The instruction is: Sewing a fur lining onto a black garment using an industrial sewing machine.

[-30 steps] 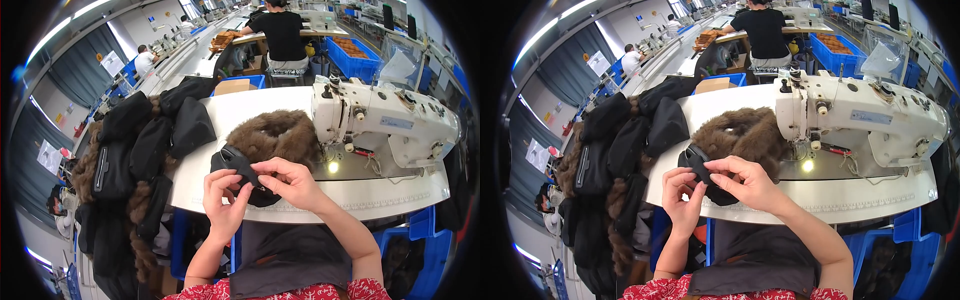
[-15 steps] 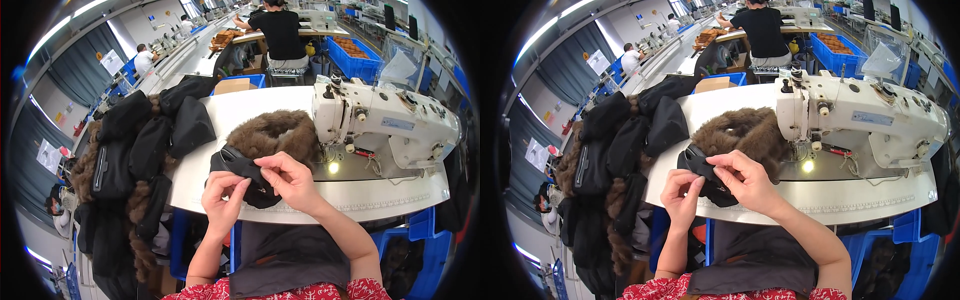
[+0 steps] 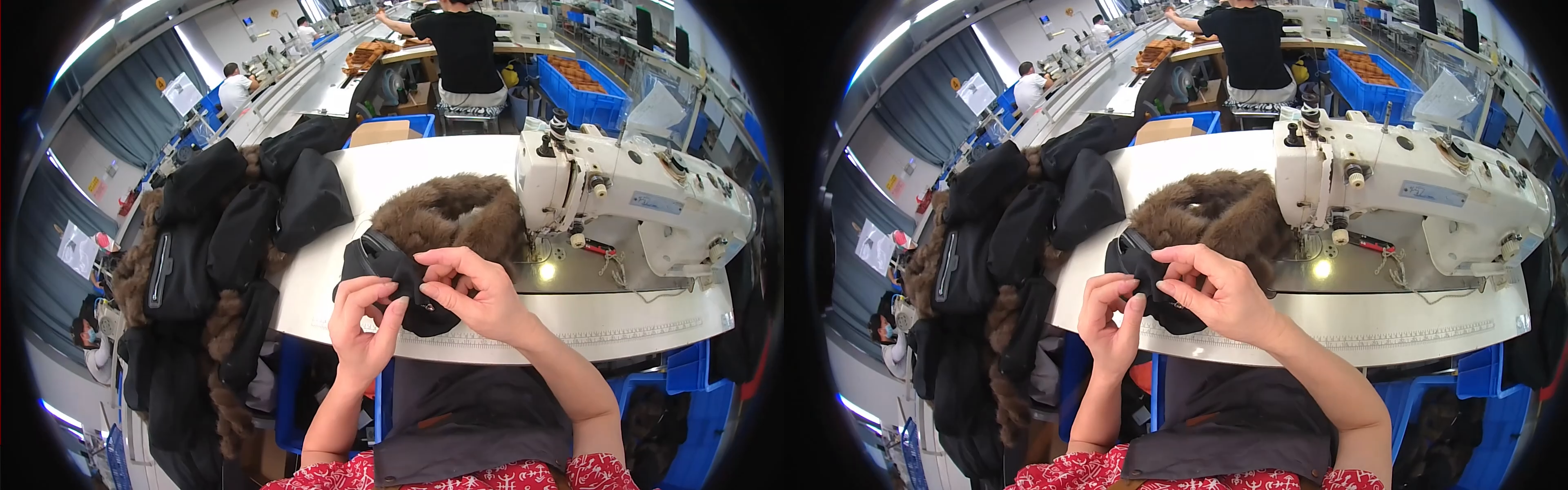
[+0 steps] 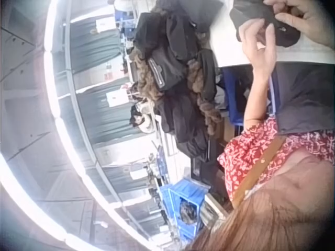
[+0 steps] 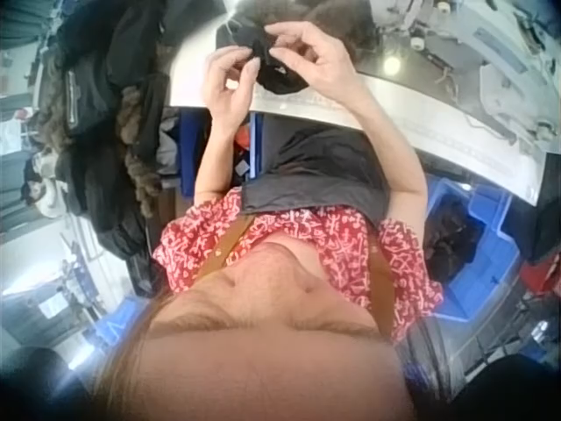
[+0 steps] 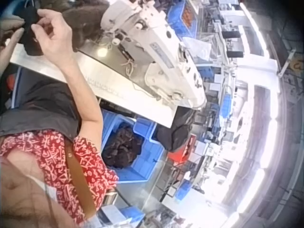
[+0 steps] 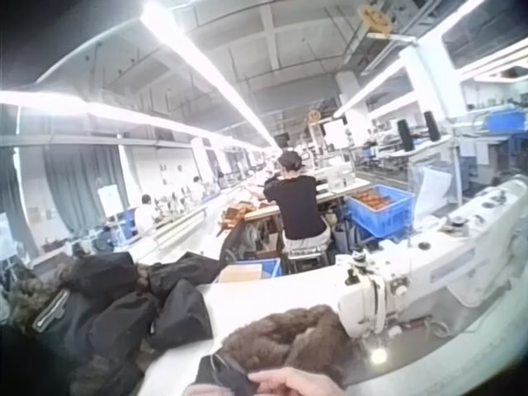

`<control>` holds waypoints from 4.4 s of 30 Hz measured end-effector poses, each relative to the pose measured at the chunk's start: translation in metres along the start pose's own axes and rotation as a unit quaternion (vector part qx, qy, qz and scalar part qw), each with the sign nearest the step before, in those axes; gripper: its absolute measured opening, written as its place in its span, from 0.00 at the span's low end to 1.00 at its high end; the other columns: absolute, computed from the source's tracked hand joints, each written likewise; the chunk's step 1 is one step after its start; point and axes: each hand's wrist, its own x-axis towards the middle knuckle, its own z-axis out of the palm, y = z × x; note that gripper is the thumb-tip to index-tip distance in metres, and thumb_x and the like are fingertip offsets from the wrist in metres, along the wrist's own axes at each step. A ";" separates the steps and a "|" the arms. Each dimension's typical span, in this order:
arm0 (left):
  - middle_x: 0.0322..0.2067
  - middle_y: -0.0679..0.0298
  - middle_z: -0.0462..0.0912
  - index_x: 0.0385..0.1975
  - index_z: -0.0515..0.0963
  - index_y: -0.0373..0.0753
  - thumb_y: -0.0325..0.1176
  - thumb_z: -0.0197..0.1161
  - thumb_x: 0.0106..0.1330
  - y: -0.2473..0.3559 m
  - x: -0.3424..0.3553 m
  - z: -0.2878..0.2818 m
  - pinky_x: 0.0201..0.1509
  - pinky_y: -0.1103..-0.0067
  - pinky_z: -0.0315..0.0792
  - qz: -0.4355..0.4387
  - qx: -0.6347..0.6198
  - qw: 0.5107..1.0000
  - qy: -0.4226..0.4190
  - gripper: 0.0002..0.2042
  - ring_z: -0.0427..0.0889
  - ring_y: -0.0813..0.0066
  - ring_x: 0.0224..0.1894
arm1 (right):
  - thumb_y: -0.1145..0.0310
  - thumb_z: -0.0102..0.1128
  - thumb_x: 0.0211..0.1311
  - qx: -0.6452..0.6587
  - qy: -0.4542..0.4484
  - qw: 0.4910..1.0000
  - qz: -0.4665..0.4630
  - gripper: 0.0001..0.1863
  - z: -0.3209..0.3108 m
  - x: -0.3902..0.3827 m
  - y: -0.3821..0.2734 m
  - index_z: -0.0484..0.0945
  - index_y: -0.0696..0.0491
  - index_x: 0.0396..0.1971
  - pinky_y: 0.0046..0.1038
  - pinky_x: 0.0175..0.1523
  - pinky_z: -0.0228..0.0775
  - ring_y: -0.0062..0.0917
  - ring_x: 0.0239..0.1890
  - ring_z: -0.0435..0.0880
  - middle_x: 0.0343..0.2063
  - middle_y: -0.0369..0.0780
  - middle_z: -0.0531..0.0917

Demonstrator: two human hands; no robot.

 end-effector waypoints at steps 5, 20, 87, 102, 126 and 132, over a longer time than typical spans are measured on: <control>0.36 0.62 0.77 0.34 0.78 0.34 0.20 0.72 0.53 0.000 0.000 0.003 0.23 0.89 0.68 -0.071 -0.005 0.997 -0.021 0.11 0.75 0.84 0.26 | 0.78 0.58 0.63 -0.038 0.007 0.999 -0.031 0.16 0.000 0.000 0.001 0.75 0.55 0.52 0.16 0.31 0.68 0.10 0.29 0.75 0.32 0.33 0.78; 0.30 0.63 0.80 0.32 0.80 0.37 0.18 0.73 0.48 -0.001 0.005 0.002 0.23 0.84 0.70 0.099 0.132 0.985 0.050 0.13 0.76 0.74 0.28 | 0.81 0.55 0.63 -0.092 0.011 0.991 -0.100 0.12 0.001 0.003 0.005 0.76 0.56 0.45 0.20 0.31 0.67 0.17 0.26 0.75 0.32 0.37 0.76; 0.49 0.62 0.76 0.34 0.80 0.44 0.24 0.66 0.50 0.061 0.144 -0.046 0.71 0.52 0.51 0.272 0.290 0.730 -0.556 0.11 0.71 0.62 0.60 | 0.69 0.60 0.60 0.388 0.021 0.756 -0.527 0.05 0.019 -0.111 -0.112 0.80 0.51 0.35 0.28 0.36 0.77 0.30 0.31 0.79 0.33 0.40 0.78; 0.22 0.70 0.78 0.14 0.80 0.46 0.35 0.65 0.49 0.085 0.146 -0.011 0.51 0.75 0.66 0.416 0.417 0.515 -0.623 0.06 0.77 0.73 0.39 | 0.75 0.65 0.47 -0.326 0.159 0.916 -0.174 0.23 0.046 -0.001 0.041 0.74 0.56 0.47 0.37 0.57 0.61 0.32 0.45 0.75 0.36 0.38 0.78; 0.22 0.69 0.70 0.21 0.73 0.40 0.31 0.67 0.50 0.135 0.145 0.046 0.65 0.57 0.65 0.436 0.297 0.557 -0.641 0.07 0.76 0.71 0.31 | 0.75 0.65 0.45 -0.287 0.139 0.941 -0.115 0.25 -0.027 -0.086 0.003 0.77 0.51 0.48 0.40 0.59 0.65 0.28 0.41 0.76 0.37 0.34 0.78; 0.20 0.66 0.72 0.30 0.76 0.38 0.26 0.66 0.56 0.139 0.155 0.062 0.61 0.64 0.70 0.283 0.208 0.639 -0.684 0.05 0.76 0.67 0.27 | 0.67 0.69 0.52 -0.177 0.210 0.951 -0.139 0.15 -0.022 -0.074 -0.012 0.80 0.53 0.40 0.31 0.44 0.67 0.29 0.37 0.77 0.33 0.34 0.81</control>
